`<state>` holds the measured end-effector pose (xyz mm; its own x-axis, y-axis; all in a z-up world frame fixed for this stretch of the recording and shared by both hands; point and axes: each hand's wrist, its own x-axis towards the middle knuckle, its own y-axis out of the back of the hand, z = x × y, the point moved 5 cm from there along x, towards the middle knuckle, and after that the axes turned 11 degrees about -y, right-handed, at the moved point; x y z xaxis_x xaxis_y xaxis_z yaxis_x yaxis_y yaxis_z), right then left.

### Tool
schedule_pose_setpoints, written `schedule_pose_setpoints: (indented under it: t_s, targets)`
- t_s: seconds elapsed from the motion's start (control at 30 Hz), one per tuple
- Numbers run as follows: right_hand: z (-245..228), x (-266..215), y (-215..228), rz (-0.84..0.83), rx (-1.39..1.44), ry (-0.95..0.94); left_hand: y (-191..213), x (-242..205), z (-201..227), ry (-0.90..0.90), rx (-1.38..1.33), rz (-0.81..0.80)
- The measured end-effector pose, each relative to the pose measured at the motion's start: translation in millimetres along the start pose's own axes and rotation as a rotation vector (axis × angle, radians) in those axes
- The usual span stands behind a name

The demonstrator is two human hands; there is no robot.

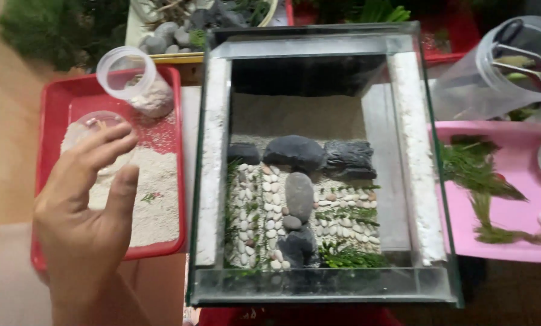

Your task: Assembling a miniature landscape inside a glass container using sand, stones, and artificial plants.

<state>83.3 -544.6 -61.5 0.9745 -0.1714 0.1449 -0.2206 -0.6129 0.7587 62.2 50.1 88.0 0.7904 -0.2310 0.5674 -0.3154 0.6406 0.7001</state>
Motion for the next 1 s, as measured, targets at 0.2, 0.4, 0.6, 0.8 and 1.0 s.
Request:
schedule_pose_setpoints:
  t_s: [0.2,0.4,0.6,0.8,1.0]
  targets:
    - [-50.9,3.0,-7.3,-0.089,0.217,-0.167,-44.6,-81.5,10.2,0.202,-0.571,0.392]
    - [-203.1,45.1,-57.2,-0.277,0.438,-0.306,-78.9,-111.8,43.5,0.110,-0.715,0.397]
    - [-218.8,83.6,-87.6,-0.221,0.518,-0.320,-79.3,-98.9,57.1,0.184,-0.567,0.531]
    - [-221.9,88.4,-97.9,-0.221,0.604,-0.167,-70.0,-101.5,53.6,0.267,-0.228,0.312]
    - [-212.7,78.0,-92.1,-0.119,0.557,-0.259,-64.3,-91.0,44.8,0.299,-0.303,0.354]
